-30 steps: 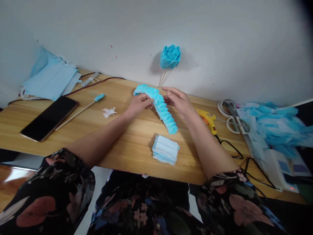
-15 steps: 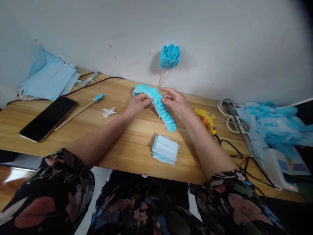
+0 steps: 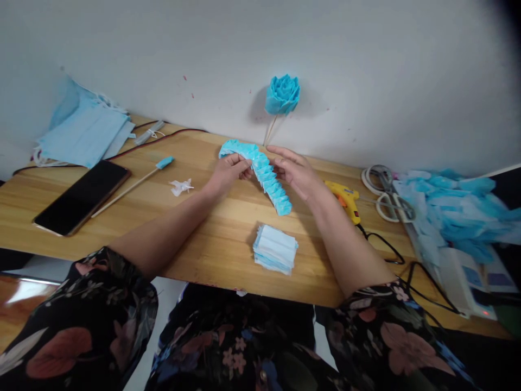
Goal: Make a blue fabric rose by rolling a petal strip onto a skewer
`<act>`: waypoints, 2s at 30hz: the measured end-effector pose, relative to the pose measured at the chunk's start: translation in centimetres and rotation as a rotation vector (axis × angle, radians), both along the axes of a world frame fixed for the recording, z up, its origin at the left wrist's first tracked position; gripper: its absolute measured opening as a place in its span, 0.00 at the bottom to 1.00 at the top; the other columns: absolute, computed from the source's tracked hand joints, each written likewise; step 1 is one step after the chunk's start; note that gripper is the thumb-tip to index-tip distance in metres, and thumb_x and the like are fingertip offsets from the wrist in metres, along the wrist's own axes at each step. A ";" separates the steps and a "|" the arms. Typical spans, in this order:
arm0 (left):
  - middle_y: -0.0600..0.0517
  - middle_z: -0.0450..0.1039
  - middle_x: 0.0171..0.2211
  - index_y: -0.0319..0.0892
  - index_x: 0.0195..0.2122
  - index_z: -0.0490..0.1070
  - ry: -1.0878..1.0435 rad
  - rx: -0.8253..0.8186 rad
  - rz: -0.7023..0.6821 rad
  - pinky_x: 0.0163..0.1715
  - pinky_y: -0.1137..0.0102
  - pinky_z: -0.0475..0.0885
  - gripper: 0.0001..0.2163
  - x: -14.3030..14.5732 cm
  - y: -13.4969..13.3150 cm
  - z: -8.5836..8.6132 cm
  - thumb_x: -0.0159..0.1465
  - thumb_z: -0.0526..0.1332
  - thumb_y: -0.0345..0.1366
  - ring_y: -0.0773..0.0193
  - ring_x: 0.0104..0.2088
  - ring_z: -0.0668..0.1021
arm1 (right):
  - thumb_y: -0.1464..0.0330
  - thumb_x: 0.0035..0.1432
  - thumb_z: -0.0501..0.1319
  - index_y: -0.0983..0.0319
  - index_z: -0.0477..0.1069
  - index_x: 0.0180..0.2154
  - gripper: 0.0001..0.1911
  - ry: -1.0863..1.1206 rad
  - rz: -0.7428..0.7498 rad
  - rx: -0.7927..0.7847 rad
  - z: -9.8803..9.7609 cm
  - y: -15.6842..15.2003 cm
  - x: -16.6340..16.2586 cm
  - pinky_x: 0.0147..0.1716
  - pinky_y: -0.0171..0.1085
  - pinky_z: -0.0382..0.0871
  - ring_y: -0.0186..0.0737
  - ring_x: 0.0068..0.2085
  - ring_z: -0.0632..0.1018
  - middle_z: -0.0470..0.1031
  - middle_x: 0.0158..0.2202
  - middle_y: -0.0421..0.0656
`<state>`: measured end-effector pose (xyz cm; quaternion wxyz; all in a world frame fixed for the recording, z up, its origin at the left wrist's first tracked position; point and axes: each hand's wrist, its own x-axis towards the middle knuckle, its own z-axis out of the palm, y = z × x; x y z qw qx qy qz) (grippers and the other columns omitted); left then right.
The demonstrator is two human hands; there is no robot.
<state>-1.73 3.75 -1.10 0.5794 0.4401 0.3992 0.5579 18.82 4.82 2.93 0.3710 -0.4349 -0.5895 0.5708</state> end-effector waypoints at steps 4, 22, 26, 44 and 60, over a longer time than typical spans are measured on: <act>0.55 0.77 0.24 0.41 0.26 0.69 0.004 0.007 -0.017 0.30 0.75 0.72 0.14 0.0 0.0 -0.1 0.64 0.70 0.38 0.72 0.24 0.76 | 0.61 0.52 0.72 0.56 0.73 0.62 0.35 -0.051 0.079 0.023 -0.5 0.0 -0.1 0.41 0.43 0.79 0.41 0.36 0.82 0.83 0.37 0.39; 0.53 0.78 0.25 0.39 0.28 0.72 0.271 0.098 -0.115 0.31 0.73 0.73 0.14 -0.1 -0.1 -0.2 0.60 0.74 0.41 0.69 0.26 0.78 | 0.61 0.49 0.71 0.58 0.74 0.58 0.33 -0.054 0.001 0.091 -0.9 0.0 -0.8 0.35 0.39 0.78 0.40 0.34 0.81 0.83 0.36 0.40; 0.53 0.78 0.25 0.39 0.27 0.72 0.245 0.094 -0.110 0.31 0.73 0.73 0.12 -0.2 -0.3 -0.1 0.62 0.72 0.38 0.69 0.26 0.77 | 0.57 0.52 0.71 0.56 0.74 0.59 0.33 -0.044 0.005 0.077 -0.8 -0.1 -0.6 0.38 0.43 0.80 0.43 0.36 0.82 0.84 0.37 0.40; 0.51 0.78 0.25 0.39 0.28 0.73 0.222 0.126 -0.104 0.29 0.74 0.72 0.16 -0.1 -0.3 -0.2 0.66 0.70 0.45 0.69 0.25 0.77 | 0.61 0.50 0.72 0.61 0.77 0.55 0.29 -0.008 -0.041 0.092 -1.3 0.5 -0.5 0.46 0.43 0.77 0.40 0.37 0.82 0.84 0.37 0.41; 0.54 0.77 0.23 0.39 0.27 0.73 0.096 0.074 -0.100 0.29 0.75 0.72 0.11 -0.1 -0.4 0.1 0.64 0.70 0.36 0.70 0.25 0.77 | 0.57 0.54 0.71 0.58 0.78 0.55 0.27 0.003 -0.052 0.113 -1.2 0.2 -0.6 0.43 0.42 0.77 0.39 0.37 0.80 0.83 0.37 0.40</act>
